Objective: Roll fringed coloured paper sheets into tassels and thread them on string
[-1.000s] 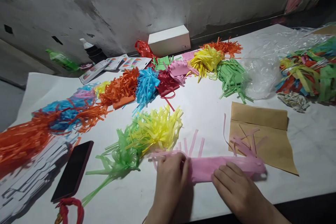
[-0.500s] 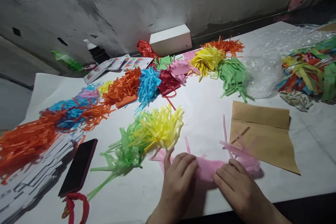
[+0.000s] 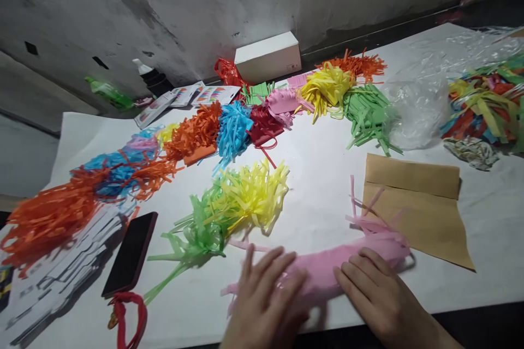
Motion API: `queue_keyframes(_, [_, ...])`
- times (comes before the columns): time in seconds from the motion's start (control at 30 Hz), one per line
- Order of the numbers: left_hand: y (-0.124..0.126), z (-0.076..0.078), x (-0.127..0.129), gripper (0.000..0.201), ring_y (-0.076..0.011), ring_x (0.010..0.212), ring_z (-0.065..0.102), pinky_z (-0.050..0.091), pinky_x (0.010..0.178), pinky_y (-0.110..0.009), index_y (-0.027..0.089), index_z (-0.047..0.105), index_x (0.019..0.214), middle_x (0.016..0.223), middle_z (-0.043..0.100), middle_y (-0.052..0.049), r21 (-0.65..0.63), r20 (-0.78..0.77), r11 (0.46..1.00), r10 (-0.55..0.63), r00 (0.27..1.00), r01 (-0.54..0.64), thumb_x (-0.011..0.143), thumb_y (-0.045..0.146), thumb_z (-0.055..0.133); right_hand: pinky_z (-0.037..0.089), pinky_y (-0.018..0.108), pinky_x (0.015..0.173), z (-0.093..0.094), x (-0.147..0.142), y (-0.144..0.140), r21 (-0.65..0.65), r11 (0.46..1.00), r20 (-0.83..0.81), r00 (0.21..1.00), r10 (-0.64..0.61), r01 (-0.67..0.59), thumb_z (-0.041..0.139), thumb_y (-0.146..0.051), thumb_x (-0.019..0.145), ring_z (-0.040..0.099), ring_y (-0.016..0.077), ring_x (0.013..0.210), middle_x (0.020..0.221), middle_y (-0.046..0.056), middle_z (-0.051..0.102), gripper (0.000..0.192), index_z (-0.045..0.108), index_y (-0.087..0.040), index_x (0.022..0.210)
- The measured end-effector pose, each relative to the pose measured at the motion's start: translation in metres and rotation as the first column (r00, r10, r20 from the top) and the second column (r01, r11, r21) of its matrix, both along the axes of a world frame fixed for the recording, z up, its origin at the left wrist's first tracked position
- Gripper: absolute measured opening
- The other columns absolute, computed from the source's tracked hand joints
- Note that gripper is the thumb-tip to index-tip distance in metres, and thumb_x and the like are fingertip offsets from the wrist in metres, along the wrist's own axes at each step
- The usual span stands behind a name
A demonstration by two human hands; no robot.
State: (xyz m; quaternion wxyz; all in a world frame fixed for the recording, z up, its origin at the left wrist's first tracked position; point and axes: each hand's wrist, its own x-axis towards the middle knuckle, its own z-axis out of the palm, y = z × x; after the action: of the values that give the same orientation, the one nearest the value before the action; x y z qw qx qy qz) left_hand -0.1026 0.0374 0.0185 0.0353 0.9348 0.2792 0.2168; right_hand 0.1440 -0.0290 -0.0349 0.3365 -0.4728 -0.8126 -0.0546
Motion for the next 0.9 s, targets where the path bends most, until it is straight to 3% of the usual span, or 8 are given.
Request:
queue_keyframes(0.13, [-0.014,-0.037,0.045,0.027,-0.0164,0.091,0.065,0.026,0.117,-0.042,0.022,0.069,0.101,0.092,0.076,0.000,-0.080,0.159,0.996,0.056,0.986,-0.044,0.103,0.013,0.044,0.038,0.045,0.105,0.000,0.002,0.000,-0.041,0.999,-0.028,1.000,0.011,-0.012,0.034,-0.002,0.100,0.062,0.0245,0.099,0.099,0.011,0.072,0.037,0.070,-0.008,0.109])
queue_keyframes(0.23, [-0.017,-0.050,0.049,0.025,-0.0167,0.086,0.063,0.032,0.106,-0.041,0.023,0.067,0.096,0.087,0.074,0.001,-0.121,0.207,0.989,0.108,0.972,-0.084,0.104,0.017,0.045,0.036,0.044,0.104,-0.003,0.008,-0.001,-0.112,0.994,-0.058,0.998,-0.002,-0.005,0.035,-0.003,0.102,0.061,0.0243,0.103,0.105,0.010,0.071,0.036,0.068,-0.010,0.112])
queue_keyframes(0.37, [-0.015,-0.045,0.040,0.019,-0.0185,0.083,0.059,0.035,0.094,-0.041,0.021,0.062,0.089,0.087,0.070,-0.002,-0.213,0.201,0.953,0.258,0.945,-0.215,0.101,0.015,0.049,0.036,0.045,0.095,-0.002,0.009,0.004,-0.180,0.978,-0.100,0.988,-0.122,0.102,0.040,-0.008,0.104,0.058,0.0233,0.092,0.092,0.006,0.067,0.029,0.066,-0.016,0.095])
queue_keyframes(0.5, [-0.010,-0.039,0.042,0.025,-0.0206,0.079,0.056,0.034,0.085,-0.041,0.020,0.060,0.081,0.083,0.063,-0.003,-0.227,0.068,0.906,0.380,0.923,-0.356,0.099,0.012,0.045,0.033,0.041,0.076,0.003,0.003,0.022,-0.196,0.945,0.095,0.964,-0.247,0.261,0.036,-0.018,0.107,0.050,0.0235,0.072,0.071,0.004,0.054,0.040,0.057,-0.019,0.072])
queue_keyframes(0.7, [-0.003,-0.042,0.048,0.023,-0.0226,0.079,0.055,0.034,0.083,-0.042,0.020,0.060,0.077,0.084,0.061,-0.004,-0.197,-0.050,0.876,0.440,0.897,-0.441,0.096,0.017,0.050,0.035,0.041,0.075,0.011,0.002,0.036,-0.185,0.925,0.127,0.942,-0.311,0.331,0.040,-0.022,0.107,0.051,0.0245,0.072,0.070,0.005,0.053,0.036,0.056,-0.019,0.074])
queue_keyframes(0.77, [-0.001,-0.041,0.046,0.021,-0.0222,0.078,0.056,0.035,0.082,-0.041,0.021,0.061,0.077,0.083,0.062,-0.003,-0.192,-0.075,0.885,0.418,0.906,-0.424,0.095,0.017,0.052,0.038,0.046,0.086,0.013,0.002,0.032,-0.159,0.943,0.059,0.957,-0.285,0.291,0.046,-0.015,0.104,0.057,0.0261,0.085,0.085,0.008,0.062,0.023,0.062,-0.015,0.088])
queue_keyframes(0.83, [0.001,-0.038,0.045,0.021,-0.0221,0.078,0.057,0.035,0.082,-0.041,0.021,0.061,0.077,0.082,0.062,-0.003,-0.194,-0.085,0.890,0.404,0.911,-0.413,0.095,0.016,0.053,0.036,0.050,0.100,0.012,0.000,0.026,-0.131,0.981,-0.009,0.989,-0.146,0.143,0.049,-0.008,0.100,0.058,0.0266,0.098,0.100,0.010,0.066,0.018,0.065,-0.014,0.102])
queue_keyframes(0.9, [0.001,-0.036,0.043,0.021,-0.0221,0.077,0.057,0.036,0.081,-0.041,0.021,0.060,0.076,0.081,0.062,-0.003,-0.217,-0.081,0.889,0.396,0.915,-0.404,0.095,0.015,0.053,0.036,0.047,0.102,0.009,-0.002,0.022,-0.124,0.992,-0.025,0.999,0.027,-0.030,0.046,-0.001,0.097,0.058,0.0245,0.097,0.098,0.009,0.067,0.025,0.067,-0.013,0.103])
